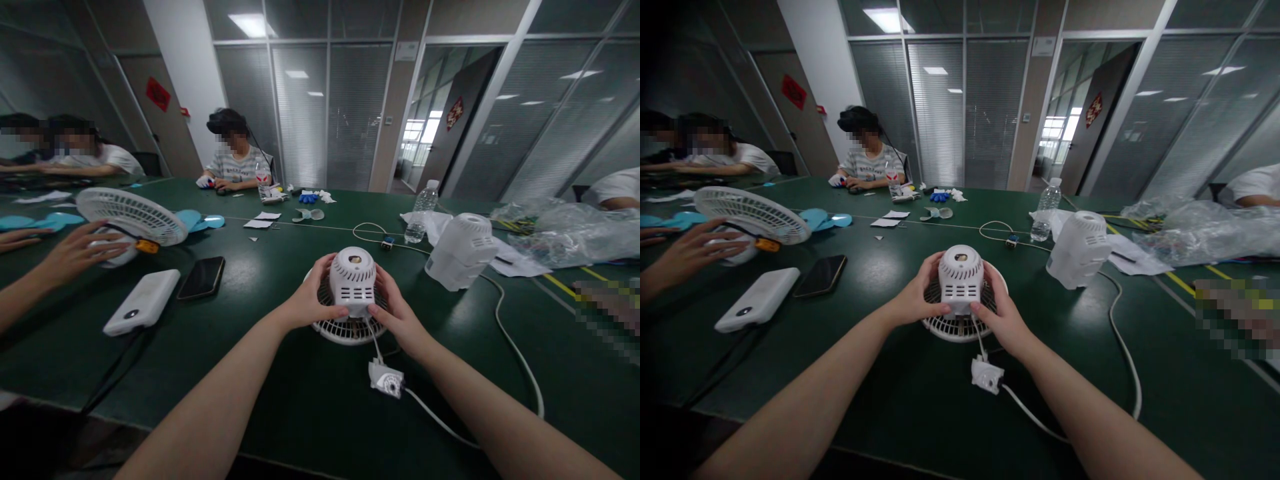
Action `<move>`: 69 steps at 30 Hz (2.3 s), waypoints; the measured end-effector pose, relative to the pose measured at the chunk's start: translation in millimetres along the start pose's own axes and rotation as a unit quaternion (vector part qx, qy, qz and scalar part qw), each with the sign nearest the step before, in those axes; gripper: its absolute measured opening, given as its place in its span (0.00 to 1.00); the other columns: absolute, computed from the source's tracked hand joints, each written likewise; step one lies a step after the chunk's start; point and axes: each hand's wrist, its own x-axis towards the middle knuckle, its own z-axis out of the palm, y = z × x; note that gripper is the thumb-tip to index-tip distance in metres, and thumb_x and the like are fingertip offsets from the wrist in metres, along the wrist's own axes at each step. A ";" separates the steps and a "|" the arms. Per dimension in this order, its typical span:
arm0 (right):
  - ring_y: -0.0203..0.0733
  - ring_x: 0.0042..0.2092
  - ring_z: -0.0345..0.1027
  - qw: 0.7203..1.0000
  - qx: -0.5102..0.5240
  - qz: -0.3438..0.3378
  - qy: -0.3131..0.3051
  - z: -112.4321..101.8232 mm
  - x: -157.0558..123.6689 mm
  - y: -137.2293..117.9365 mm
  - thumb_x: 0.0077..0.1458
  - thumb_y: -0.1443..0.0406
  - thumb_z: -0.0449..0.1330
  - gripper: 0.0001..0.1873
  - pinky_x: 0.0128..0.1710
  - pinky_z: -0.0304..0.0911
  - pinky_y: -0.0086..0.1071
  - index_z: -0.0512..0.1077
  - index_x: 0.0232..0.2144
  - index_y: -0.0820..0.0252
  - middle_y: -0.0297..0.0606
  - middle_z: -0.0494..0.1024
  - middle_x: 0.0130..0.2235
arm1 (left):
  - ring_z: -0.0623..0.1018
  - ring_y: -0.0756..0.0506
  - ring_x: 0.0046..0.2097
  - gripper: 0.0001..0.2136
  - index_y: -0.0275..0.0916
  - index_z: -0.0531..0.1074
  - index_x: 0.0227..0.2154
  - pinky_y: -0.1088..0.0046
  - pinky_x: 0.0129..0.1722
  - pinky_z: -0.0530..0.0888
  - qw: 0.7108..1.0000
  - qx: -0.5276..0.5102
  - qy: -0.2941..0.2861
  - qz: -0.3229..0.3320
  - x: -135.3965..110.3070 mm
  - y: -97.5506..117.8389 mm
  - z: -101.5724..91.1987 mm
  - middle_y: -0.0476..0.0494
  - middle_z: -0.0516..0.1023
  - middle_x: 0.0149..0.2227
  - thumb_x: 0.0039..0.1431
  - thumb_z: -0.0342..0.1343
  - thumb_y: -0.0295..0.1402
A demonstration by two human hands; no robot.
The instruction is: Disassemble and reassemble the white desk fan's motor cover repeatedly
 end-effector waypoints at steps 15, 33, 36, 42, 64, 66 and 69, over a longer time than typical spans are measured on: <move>0.48 0.68 0.42 0.994 -0.083 0.040 -0.055 -12.9 3.4 -3.6 0.56 0.59 0.61 0.46 0.67 0.39 0.52 0.38 0.67 0.43 0.36 0.47 0.69 | 0.51 0.29 0.67 0.50 0.44 0.43 0.66 0.41 0.64 0.47 0.998 0.061 0.015 -0.028 0.4 -7.2 -1.1 0.33 0.48 0.67 0.45 0.68 0.39; 0.60 0.64 0.54 0.961 -0.273 0.045 -0.021 -10.5 3.6 3.0 0.48 0.58 0.66 0.47 0.62 0.45 0.61 0.48 0.65 0.50 0.45 0.62 0.63 | 0.52 0.25 0.66 0.52 0.43 0.46 0.66 0.37 0.63 0.48 0.995 0.098 0.004 -0.018 0.5 -0.9 0.0 0.32 0.54 0.65 0.38 0.69 0.35; 0.60 0.63 0.55 0.975 -0.217 0.044 -0.029 -12.0 3.4 0.1 0.49 0.57 0.66 0.44 0.62 0.45 0.62 0.52 0.64 0.50 0.43 0.64 0.62 | 0.53 0.25 0.65 0.53 0.43 0.45 0.66 0.36 0.62 0.49 0.993 0.117 0.003 -0.022 0.6 -0.9 -0.5 0.33 0.55 0.65 0.38 0.69 0.35; 0.60 0.63 0.55 0.977 -0.206 0.060 -0.015 -9.9 3.1 -2.8 0.53 0.55 0.62 0.40 0.62 0.46 0.62 0.52 0.64 0.48 0.41 0.65 0.61 | 0.52 0.26 0.66 0.55 0.45 0.42 0.66 0.35 0.62 0.47 0.993 0.118 -0.003 -0.029 -0.4 -2.5 -0.9 0.34 0.52 0.66 0.38 0.69 0.35; 0.52 0.62 0.59 0.950 -0.295 0.101 -0.025 -10.1 4.5 -4.1 0.57 0.57 0.59 0.40 0.61 0.55 0.50 0.45 0.66 0.52 0.42 0.63 0.63 | 0.53 0.26 0.66 0.54 0.46 0.37 0.67 0.37 0.62 0.50 0.983 0.167 -0.023 -0.067 1.6 6.4 -1.3 0.34 0.50 0.67 0.41 0.67 0.39; 0.51 0.62 0.59 0.949 -0.299 0.098 -0.021 -10.1 4.6 -4.4 0.57 0.58 0.59 0.40 0.61 0.55 0.50 0.46 0.66 0.51 0.42 0.63 0.63 | 0.53 0.26 0.66 0.54 0.46 0.37 0.67 0.36 0.61 0.51 0.983 0.169 -0.022 -0.070 1.6 6.6 -1.3 0.35 0.50 0.67 0.41 0.67 0.38; 0.52 0.62 0.59 0.949 -0.301 0.096 -0.017 -10.0 4.9 -4.7 0.57 0.59 0.59 0.40 0.60 0.55 0.50 0.46 0.66 0.50 0.42 0.63 0.63 | 0.53 0.26 0.66 0.54 0.47 0.37 0.67 0.36 0.61 0.51 0.983 0.169 -0.022 -0.070 1.9 6.2 -1.2 0.35 0.51 0.67 0.41 0.67 0.38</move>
